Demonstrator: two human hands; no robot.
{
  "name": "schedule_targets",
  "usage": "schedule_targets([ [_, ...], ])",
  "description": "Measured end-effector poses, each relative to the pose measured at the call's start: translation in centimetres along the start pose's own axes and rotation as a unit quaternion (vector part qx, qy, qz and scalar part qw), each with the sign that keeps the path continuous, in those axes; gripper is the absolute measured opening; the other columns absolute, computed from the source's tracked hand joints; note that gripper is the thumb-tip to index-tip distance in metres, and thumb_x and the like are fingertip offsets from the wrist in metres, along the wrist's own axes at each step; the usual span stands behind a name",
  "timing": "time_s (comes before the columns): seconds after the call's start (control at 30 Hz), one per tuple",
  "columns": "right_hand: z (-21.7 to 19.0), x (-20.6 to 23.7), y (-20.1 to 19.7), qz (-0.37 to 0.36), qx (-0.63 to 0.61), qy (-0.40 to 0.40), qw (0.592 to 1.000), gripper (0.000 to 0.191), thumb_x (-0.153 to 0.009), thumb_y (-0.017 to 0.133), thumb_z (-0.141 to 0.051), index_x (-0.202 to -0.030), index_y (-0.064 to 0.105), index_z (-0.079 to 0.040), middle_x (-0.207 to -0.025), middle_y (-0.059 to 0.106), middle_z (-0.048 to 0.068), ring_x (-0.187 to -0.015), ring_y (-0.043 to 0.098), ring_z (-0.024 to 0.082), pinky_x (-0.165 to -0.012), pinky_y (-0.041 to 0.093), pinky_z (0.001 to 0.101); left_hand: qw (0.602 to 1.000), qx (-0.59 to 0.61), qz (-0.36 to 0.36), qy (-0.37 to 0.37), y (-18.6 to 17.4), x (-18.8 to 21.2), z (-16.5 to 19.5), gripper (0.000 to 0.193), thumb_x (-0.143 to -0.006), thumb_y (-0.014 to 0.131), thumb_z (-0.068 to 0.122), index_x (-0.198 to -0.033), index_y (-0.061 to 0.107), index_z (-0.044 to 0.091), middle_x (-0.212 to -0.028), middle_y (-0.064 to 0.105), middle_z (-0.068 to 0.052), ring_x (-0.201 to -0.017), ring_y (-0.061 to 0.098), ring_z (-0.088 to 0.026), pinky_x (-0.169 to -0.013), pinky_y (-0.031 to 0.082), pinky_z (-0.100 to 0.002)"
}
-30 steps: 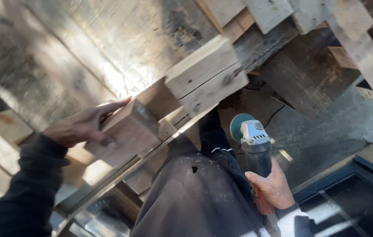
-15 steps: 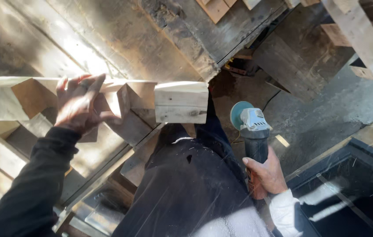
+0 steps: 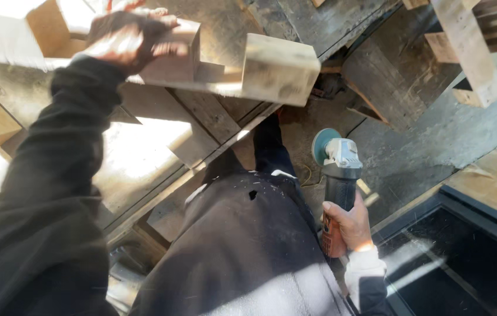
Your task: The person selects a wooden plank from a pile, positions it on a workbench, and uses an angle grinder with a sanding disc to smooth the plank's surface. The person handles multiple planks, moving them aside and selecting new ones to sand.
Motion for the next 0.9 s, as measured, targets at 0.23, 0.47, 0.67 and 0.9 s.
schedule_targets([
  [0.23,0.0,0.3,1.1,-0.007,-0.025,0.058,0.998,0.053,-0.075,0.081,-0.026,-0.115,0.057,-0.001,-0.083,0.065,0.008,-0.068,0.065,0.018,-0.062,0.055,0.0339,0.985,0.000,0.046,-0.169,0.8,-4.3,-2.1,0.035,-0.108,0.074,0.044,-0.128,0.072,0.014,-0.128,0.067,-0.016,-0.127,0.056,-0.038,-0.113,0.038,-0.058],
  [0.47,-1.6,-0.4,0.9,-0.008,-0.046,0.038,0.998,0.055,-0.076,0.080,-0.026,-0.120,0.056,-0.003,-0.088,0.062,0.005,-0.072,0.063,0.014,-0.064,0.053,0.0314,0.998,-0.038,0.020,-0.052,-1.0,-1.2,0.6,0.146,-0.047,0.083,0.078,-0.165,0.027,0.013,-0.160,0.034,-0.026,-0.148,0.032,-0.047,-0.116,0.019,-0.072],
  [0.67,-3.9,-2.6,0.9,-0.039,-0.055,0.071,0.995,0.054,-0.076,0.079,-0.028,-0.117,0.054,-0.002,-0.085,0.061,0.007,-0.069,0.063,0.016,-0.061,0.054,0.0334,0.980,-0.140,-0.124,-0.065,0.9,-0.9,-0.6,0.138,-0.060,0.081,0.076,-0.171,0.018,0.023,-0.146,0.043,-0.032,-0.139,0.038,-0.052,-0.114,0.019,-0.068],
  [0.9,-8.1,-5.7,-0.9,-0.043,-0.032,0.053,0.997,0.054,-0.076,0.081,-0.024,-0.117,0.053,-0.003,-0.085,0.061,0.007,-0.071,0.062,0.017,-0.063,0.053,0.0334,0.971,-0.080,-0.061,-0.216,1.5,5.1,6.5,0.068,-0.103,0.062,0.035,-0.165,0.039,0.016,-0.123,0.060,-0.018,-0.107,0.054,-0.031,-0.096,0.037,-0.052],
])
Point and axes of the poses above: each hand's wrist, its own x-axis away from the middle knuckle, its own y-axis out of the palm, z = x × y, the point moved 5 cm from there along -x, towards the middle knuckle
